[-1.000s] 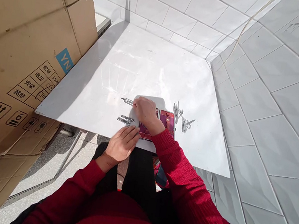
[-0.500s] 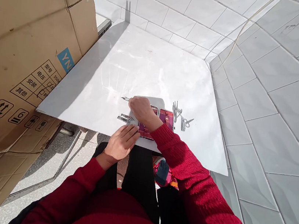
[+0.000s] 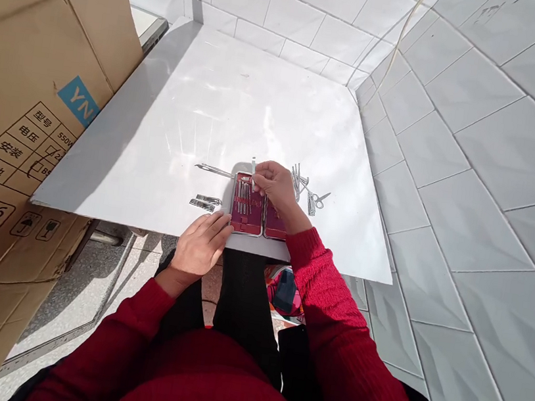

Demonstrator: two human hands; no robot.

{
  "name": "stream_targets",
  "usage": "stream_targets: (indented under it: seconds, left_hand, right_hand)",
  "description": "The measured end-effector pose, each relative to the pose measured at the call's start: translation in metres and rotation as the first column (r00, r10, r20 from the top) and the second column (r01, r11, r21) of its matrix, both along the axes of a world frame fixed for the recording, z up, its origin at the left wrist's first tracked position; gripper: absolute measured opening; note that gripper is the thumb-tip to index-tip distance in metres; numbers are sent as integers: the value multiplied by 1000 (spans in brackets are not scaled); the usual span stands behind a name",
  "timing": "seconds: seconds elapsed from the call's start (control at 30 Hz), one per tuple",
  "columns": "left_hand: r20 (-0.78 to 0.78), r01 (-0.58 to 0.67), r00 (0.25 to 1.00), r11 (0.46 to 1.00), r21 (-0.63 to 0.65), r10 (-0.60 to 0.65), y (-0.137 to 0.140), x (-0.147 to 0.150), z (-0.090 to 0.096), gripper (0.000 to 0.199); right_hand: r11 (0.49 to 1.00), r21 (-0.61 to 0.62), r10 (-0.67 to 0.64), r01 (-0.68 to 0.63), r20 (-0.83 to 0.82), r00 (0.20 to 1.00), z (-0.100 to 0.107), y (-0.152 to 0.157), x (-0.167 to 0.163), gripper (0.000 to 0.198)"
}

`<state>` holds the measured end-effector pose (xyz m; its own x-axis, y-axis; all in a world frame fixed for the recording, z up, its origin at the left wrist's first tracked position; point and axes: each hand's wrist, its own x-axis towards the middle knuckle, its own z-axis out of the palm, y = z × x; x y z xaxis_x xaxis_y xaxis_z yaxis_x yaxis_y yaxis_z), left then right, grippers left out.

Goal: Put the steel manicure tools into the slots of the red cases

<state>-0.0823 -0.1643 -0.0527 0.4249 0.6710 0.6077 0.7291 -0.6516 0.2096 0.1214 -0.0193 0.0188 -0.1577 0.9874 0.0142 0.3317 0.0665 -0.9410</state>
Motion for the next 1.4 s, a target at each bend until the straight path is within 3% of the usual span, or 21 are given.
stream_targets:
  seconds: [0.07,0.13,0.37,1.07,1.4]
  left_hand:
    - [-19,-20,1000,1000,1,20,0,0,2,39]
    - [-20,-27,999,999,32,27,-1,1,4,38]
    - [6,-20,1000,993,116,19,0,2,3,37]
    - [9,-37,999,997,74,36,0,2,2,40]
    - [5,-46,999,994,99,46,0,5,9,34]
  right_hand:
    - [1000,17,-4,5,-38,999,-5,-3,9,44]
    - [1000,25,-1,1,-34,999,-8,-6,14,59]
    - [999,51,4,-1,-58,998,-12,-8,13,46]
    - [994,93,-47,57,-103,994,-23,-6,9,41]
    - [988,145,-35,50,-106,994,-23,-10,12,42]
